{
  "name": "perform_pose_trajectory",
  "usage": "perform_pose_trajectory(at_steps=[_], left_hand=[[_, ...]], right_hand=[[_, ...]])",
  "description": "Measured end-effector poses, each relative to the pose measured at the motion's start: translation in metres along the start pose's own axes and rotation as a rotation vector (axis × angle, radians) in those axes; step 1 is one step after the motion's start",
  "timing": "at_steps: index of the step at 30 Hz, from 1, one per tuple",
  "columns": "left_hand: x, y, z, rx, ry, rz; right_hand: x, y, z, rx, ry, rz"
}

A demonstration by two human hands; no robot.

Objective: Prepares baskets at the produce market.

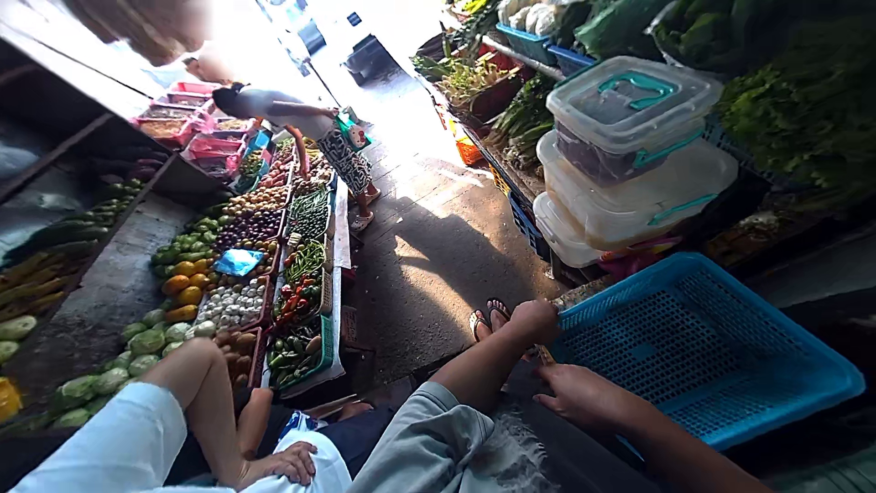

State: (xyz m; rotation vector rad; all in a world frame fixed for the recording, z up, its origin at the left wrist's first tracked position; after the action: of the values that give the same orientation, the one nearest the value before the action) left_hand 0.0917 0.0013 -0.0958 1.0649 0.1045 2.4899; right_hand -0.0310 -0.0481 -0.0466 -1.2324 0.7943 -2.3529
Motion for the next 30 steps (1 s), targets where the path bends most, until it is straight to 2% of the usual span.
perform_pose_trajectory(at_steps=[6,9,12,16,21,26,30], left_hand=[[-0.019,0.016,0.006,-0.180,-0.096,0.039],[-0.034,0.016,0.007,-0.268,-0.234,-0.026],[-0.062,0.011,0.011,-0.184,-0.385,-0.178],[-0.072,0.003,0.027,-0.103,-0.460,-0.197],[-0.059,0.002,0.006,-0.017,-0.358,-0.189],[-0.050,0.006,-0.009,-0.162,-0.100,0.016],[-0.038,-0.007,-0.021,0.098,0.113,-0.023]], right_hand=[[0.006,0.002,0.012,-0.105,0.047,0.041],[0.014,0.007,0.014,-0.178,0.121,0.037],[0.018,0.020,0.018,-0.247,0.201,0.010],[0.020,0.030,0.024,-0.294,0.234,-0.022],[0.023,0.027,0.026,-0.260,0.327,0.036],[0.018,0.020,0.023,-0.156,0.227,-0.013],[0.011,0.005,0.014,-0.103,0.152,0.026]])
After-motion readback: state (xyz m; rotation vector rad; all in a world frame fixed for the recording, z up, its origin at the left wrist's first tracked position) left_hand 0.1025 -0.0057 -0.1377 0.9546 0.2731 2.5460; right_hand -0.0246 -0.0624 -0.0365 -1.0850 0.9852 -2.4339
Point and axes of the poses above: each hand's wrist, its own x-axis away from the middle knuckle, its own z-axis out of the back of the hand, y = z × x, the point moved 4 cm from there along -x, towards the middle knuckle, and after that the axes turned 3 degrees about z, right-handed, at the moved point
